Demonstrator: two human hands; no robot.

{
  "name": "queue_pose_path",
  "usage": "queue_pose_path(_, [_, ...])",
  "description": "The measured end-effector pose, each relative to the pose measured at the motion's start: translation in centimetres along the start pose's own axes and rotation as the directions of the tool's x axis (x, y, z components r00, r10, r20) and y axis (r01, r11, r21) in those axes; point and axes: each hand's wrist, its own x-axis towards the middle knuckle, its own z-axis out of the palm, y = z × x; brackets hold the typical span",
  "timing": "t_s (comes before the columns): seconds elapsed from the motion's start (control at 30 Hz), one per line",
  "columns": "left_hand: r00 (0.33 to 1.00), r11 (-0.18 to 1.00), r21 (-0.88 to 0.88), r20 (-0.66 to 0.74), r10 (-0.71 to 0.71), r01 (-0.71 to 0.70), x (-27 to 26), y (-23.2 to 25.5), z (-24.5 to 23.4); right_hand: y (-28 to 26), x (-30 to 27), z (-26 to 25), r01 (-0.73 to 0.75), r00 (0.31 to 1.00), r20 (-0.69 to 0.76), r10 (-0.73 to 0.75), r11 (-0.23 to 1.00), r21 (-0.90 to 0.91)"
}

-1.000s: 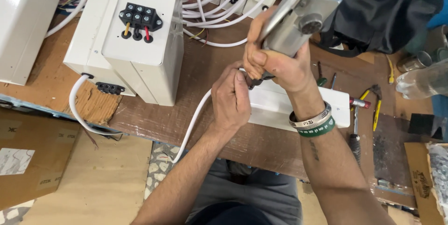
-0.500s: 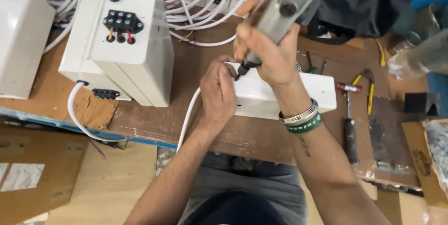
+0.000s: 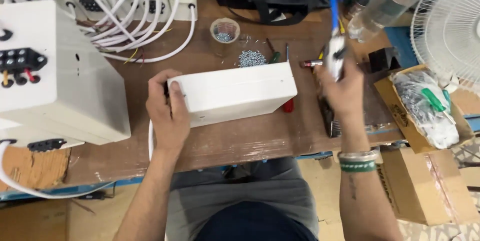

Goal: The worker is assembling a white plastic electronic enclosure by inserting screws and using an electric screwdriver to tighten them.

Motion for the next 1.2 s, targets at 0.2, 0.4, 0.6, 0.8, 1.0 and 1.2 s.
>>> queue_pose_path(0.2, [0.999,0.999,0.029,0.034,-0.037,0.036,-0.3,2.0,-0.4,4.0,-4.0,0.1,-0.245,0.950,-0.017,0.311,0.710,-0.660])
queue_pose_path(0.4, [0.999,0.999,0.049,0.037,-0.003,0.001,-1.8,5.0,-1.2,5.1,-5.2,1.0,-0.121,0.980,0.047,0.194,0.763,-0.635])
queue_pose_path(0.6, [0.970,0.927,0.371,0.196,-0.142,0.060,-5.3,4.6,-4.7,2.1,-5.8,1.7,-0.737,0.635,0.464,0.618,0.665,0.123])
queue_pose_path(0.8, [0.491,0.559,0.509,0.276,-0.827,0.655,-5.9,5.5,-7.3,-1.8,-8.4,1.6,-0.829,0.443,0.587,0.677,0.558,-0.018])
queue_pose_path(1.0, [0.293,0.402,0.323,0.336,-0.895,0.857,-5.4,4.3,-7.9,-3.7,-10.4,2.6,-0.684,0.595,0.572,0.564,0.730,-0.008])
queue_pose_path(1.2, [0.629,0.711,-0.040,0.502,-0.594,0.702,-3.2,0.7,-7.6,-1.6,-9.5,4.2,-0.254,0.834,0.490,0.252,0.965,-0.064])
